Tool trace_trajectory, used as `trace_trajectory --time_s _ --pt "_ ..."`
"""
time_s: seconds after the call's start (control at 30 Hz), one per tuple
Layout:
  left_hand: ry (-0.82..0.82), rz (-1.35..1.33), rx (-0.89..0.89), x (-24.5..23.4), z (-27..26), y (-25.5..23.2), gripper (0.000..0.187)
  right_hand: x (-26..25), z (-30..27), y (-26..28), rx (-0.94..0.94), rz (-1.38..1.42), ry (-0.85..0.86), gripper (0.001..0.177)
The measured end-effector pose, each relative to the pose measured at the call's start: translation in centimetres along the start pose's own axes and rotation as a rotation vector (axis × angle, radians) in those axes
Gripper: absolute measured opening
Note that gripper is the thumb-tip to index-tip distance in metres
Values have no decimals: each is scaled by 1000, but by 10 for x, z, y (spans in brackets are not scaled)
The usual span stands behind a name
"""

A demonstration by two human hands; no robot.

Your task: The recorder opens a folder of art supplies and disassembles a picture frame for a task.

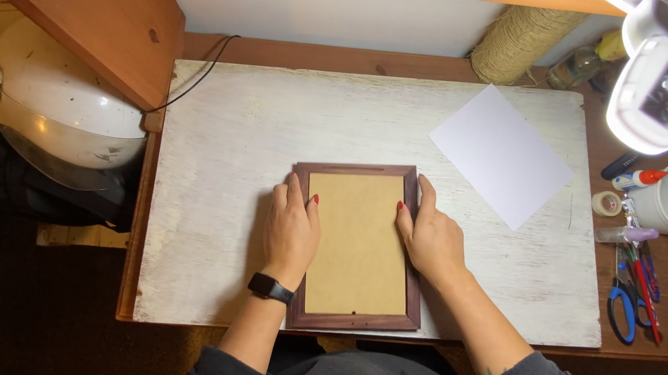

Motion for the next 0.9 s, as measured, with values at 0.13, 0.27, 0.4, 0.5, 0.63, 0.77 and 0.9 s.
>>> trace_trajectory --time_s 0.13,0.27,0.4,0.5,0.63,0.77,0.9 --pt "35 -61 -10 3 8 -2 54 -5 7 -3 38 -10 -2 64" --pt "11 -50 -44 -7 5 -6 53 -5 6 2 -10 -33 -12 67" --pt "-18 -94 -101 -4 2 -1 55 3 7 -8 5 -7 -21 62" --pt "-28 -87 -108 -5 4 -1 51 1 6 -4 -67 -30 -70 61" --pt "-30 36 -51 0 3 -6 49 7 7 -4 -83 -108 -53 64" --pt "-114 111 -3 -2 2 -11 48 8 7 1 -133 -247 -88 63" --pt "-135 130 10 3 3 -10 47 10 8 1 -159 -252 -116 61"
Point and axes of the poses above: each hand's wrist, its own z-axis towards the middle knuckle, its own x-axis out of the palm, y = z × x, the point moved 10 cm from there along z, towards the middle knuckle, and after that the axes turned 10 degrees about z, right-handed, at the moved point
